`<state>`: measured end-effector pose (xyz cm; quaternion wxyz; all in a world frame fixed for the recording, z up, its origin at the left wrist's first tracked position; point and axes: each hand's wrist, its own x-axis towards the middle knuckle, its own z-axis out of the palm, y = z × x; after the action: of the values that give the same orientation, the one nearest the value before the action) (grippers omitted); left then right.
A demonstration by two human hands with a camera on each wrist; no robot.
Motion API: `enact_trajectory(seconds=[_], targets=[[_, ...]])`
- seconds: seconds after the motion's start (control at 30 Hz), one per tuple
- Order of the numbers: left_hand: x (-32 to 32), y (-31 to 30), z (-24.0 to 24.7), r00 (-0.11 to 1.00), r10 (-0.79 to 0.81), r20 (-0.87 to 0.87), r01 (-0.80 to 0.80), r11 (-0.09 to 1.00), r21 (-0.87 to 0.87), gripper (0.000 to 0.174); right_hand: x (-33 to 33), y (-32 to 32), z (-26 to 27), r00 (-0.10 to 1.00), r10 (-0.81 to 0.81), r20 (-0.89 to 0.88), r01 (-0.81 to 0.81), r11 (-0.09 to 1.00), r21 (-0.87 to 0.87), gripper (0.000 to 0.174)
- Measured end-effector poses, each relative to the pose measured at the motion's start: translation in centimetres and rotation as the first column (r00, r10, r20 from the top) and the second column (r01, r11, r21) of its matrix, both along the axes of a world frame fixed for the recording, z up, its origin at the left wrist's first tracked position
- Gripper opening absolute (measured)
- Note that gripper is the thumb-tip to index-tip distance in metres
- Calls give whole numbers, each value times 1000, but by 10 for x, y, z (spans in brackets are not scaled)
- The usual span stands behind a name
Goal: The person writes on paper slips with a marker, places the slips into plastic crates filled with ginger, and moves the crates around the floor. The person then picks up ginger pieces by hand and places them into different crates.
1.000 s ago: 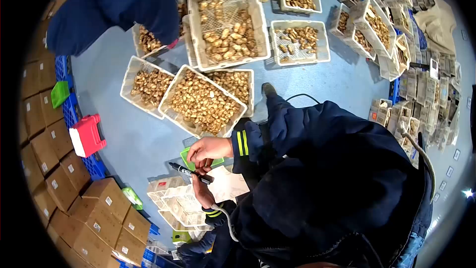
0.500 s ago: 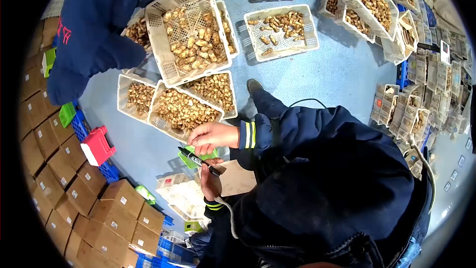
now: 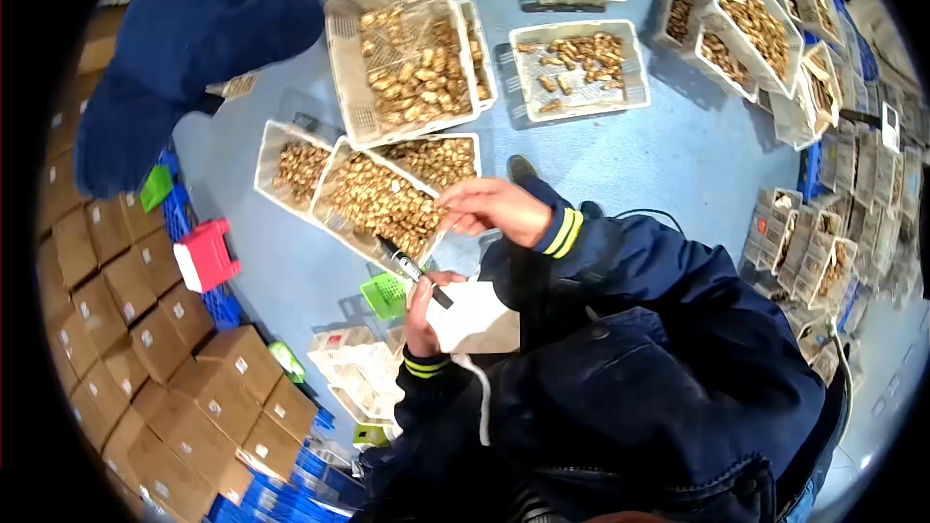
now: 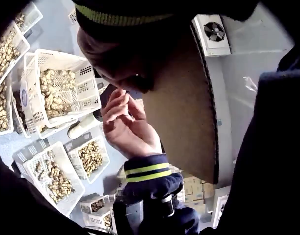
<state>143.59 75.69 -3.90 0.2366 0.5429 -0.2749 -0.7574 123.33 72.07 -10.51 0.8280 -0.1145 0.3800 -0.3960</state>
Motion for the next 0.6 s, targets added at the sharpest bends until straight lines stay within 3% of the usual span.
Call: enact_trajectory(seconds=[0.03,0.1,0.23,0.27,0.37,0.43,0.6], targets=[[0,4,0,997,66,-46,-65,998,9,30,-1,4,4,1000,-31,-4,31,999,34,23],[6,8,0,996,15,-91,-19,999,-47,28,-2,12,11,999,-43,-6,43,999,28,23],[3,11,7,976,88,-201,-73,994,83,28,0,28,21,999,-31,-21,31,999,20,25],[5,12,2,977,43,-209,-37,999,34,27,0,31,24,999,-22,-26,23,1000,21,26],[-4,17,4,948,115,-296,-91,991,96,32,-4,40,37,1000,0,-14,0,1000,-25,25],[-15,17,4,972,80,-221,-64,995,81,31,-12,42,42,999,-11,-38,12,1000,6,24],[-56,14,5,964,47,-263,-34,998,53,30,-48,46,43,999,19,-44,-19,1000,-8,22]])
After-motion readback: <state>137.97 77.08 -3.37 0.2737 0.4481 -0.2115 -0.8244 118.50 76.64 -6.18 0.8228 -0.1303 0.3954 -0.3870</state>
